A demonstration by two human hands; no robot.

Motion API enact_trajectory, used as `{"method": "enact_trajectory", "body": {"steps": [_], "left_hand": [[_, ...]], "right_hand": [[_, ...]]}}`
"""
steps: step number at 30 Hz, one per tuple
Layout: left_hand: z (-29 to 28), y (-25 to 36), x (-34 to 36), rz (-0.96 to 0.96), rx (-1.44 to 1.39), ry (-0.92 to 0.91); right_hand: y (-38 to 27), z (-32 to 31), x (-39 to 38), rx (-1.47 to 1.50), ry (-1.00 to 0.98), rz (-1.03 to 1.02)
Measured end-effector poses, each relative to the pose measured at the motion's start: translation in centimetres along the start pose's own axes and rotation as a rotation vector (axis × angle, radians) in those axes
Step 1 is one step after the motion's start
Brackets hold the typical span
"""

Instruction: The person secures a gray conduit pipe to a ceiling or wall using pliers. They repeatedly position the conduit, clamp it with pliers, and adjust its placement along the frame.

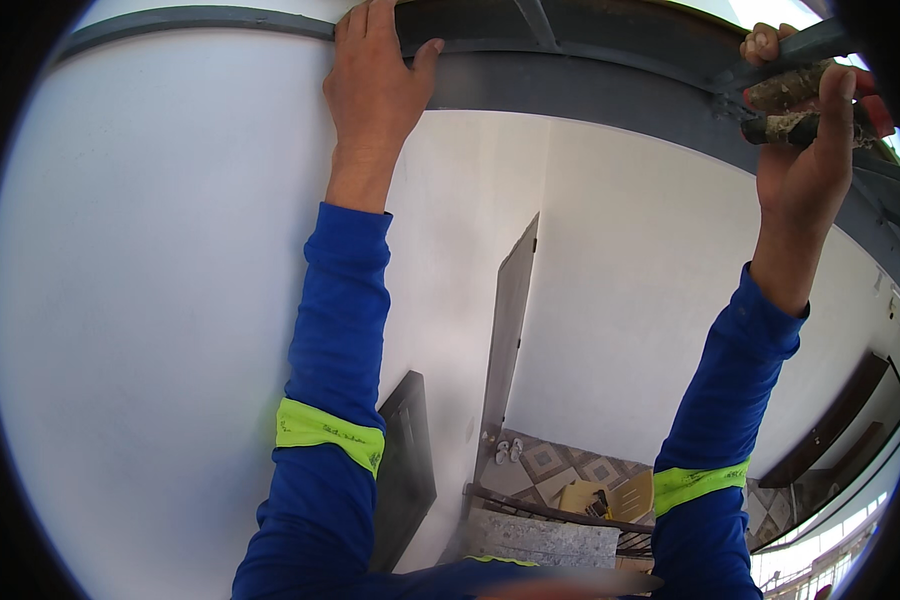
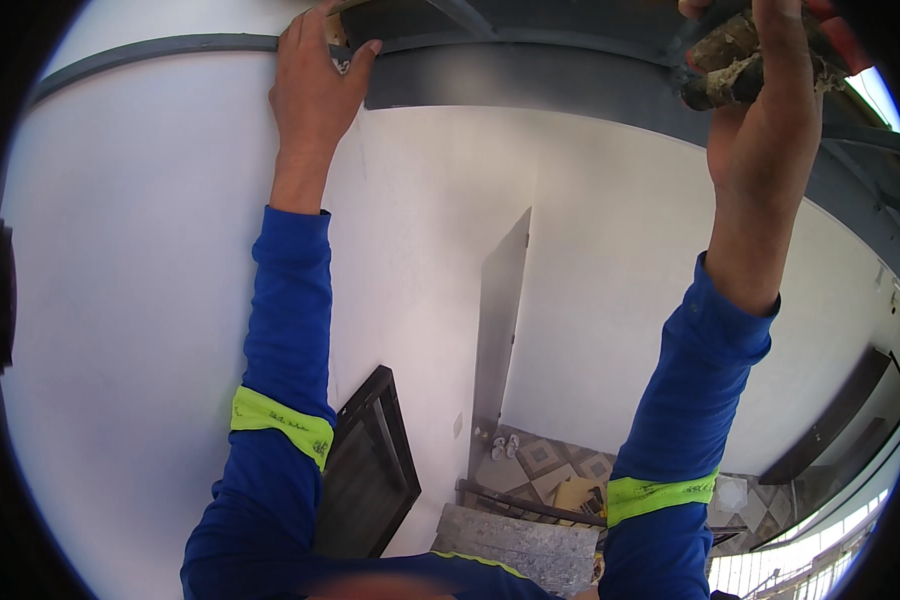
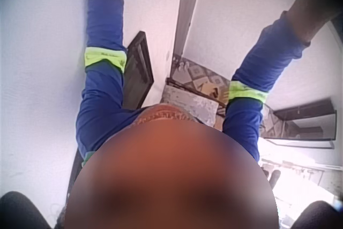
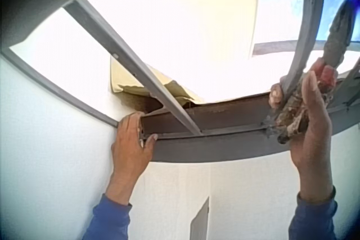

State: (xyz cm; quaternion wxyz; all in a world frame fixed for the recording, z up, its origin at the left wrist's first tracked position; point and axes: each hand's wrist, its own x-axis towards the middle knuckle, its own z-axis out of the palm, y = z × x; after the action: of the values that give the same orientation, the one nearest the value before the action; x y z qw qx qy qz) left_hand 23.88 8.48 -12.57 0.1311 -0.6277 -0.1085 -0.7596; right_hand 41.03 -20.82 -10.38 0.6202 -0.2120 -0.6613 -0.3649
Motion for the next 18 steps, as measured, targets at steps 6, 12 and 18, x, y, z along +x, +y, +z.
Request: {"method": "enact_trajectory", "body": {"steps": [6,12,18], "left_hand": [[-0.03,0.01,0.08,0.006,-0.005,0.005],[-0.15,0.16,0.15,-0.005,-0.014,0.004],[-0.33,0.32,0.16,-0.022,-0.010,-0.013]], "right_hand": [[0.09,-0.01,0.08,0.009,0.011,0.004],[0.02,-0.02,-0.02,-0.002,0.034,0.021],[-0.04,0.07,-0.12,-0.006,0.034,0.021]]}}
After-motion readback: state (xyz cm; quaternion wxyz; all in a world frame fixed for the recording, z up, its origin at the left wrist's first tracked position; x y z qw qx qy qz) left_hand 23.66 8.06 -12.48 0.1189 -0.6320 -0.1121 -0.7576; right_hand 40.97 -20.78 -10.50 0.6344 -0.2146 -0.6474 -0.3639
